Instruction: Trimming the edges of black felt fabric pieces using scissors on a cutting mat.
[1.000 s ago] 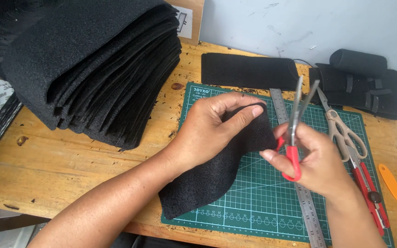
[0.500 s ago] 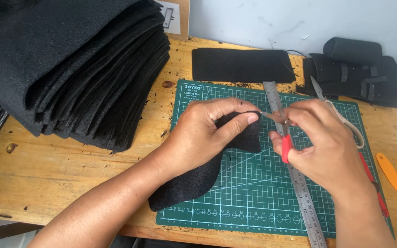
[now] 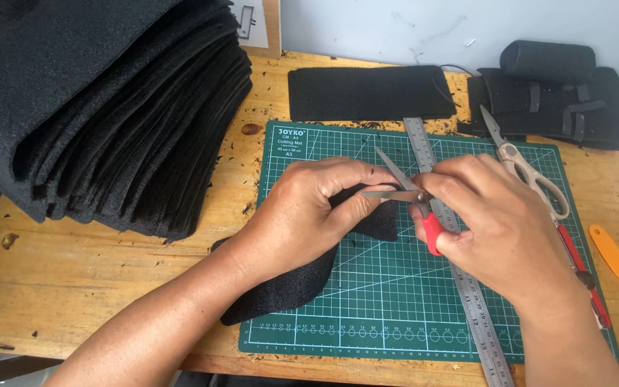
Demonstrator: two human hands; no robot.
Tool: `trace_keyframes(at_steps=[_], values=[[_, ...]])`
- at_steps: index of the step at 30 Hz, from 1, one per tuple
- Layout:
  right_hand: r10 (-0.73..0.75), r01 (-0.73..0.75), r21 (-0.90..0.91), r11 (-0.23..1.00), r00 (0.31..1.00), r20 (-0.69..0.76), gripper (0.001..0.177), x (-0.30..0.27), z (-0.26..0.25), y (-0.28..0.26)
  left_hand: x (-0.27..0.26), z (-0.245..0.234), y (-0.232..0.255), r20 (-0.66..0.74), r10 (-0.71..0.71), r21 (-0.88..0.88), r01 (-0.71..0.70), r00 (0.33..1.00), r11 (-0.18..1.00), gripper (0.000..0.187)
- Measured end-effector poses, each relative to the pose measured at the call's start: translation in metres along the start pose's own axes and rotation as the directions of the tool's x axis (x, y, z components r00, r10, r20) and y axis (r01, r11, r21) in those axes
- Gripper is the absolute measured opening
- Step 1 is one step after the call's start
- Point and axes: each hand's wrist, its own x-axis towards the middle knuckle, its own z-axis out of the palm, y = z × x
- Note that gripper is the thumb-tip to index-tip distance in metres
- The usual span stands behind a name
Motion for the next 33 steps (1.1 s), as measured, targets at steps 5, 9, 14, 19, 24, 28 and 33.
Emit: trace_keyframes(at_steps=[5, 9, 14, 19, 24, 28, 33], values=[[0.011, -0.010, -0.013, 1.000, 1.000, 0.003, 0.031, -0.0009, 0.0003, 0.0000, -0.0001, -0.0001, -0.0003, 0.008, 0.021, 0.015, -0.021, 1.000, 1.000, 0.017], [0.007, -0.006, -0.050, 0.999, 1.000, 0.010, 0.031, -0.0007, -0.0005, -0.0011, -0.0003, 0.0010, -0.0006, 0.009, 0.043, 0.015, -0.043, 0.999, 0.999, 0.017], [0.018, -0.016, -0.063, 0.998, 1.000, 0.023, 0.030, -0.0018, -0.0003, -0.0004, 0.0006, 0.0010, 0.0000, 0.010, 0.044, 0.035, -0.044, 0.999, 0.998, 0.016], [0.004, -0.003, -0.075, 0.997, 1.000, 0.011, 0.033, -0.0018, 0.0005, 0.0000, 0.0006, 0.0008, 0.0012, 0.023, 0.032, 0.030, -0.033, 0.999, 0.999, 0.016], [0.003, -0.001, -0.064, 0.998, 1.000, 0.020, 0.026, 0.0000, -0.0022, -0.0023, 0.0004, 0.0006, 0.0014, 0.011, 0.047, 0.044, -0.048, 0.999, 0.998, 0.014], [0.029, -0.027, -0.066, 0.997, 0.999, 0.044, 0.026, -0.0024, -0.0010, -0.0004, 0.0023, -0.0005, 0.0055, 0.024, 0.037, 0.007, -0.037, 0.999, 0.999, 0.014], [0.015, -0.014, -0.067, 0.998, 1.000, 0.008, 0.022, -0.0047, 0.0004, 0.0016, 0.0031, 0.0003, 0.0057, 0.009, 0.047, -0.012, -0.046, 0.999, 0.999, 0.014]])
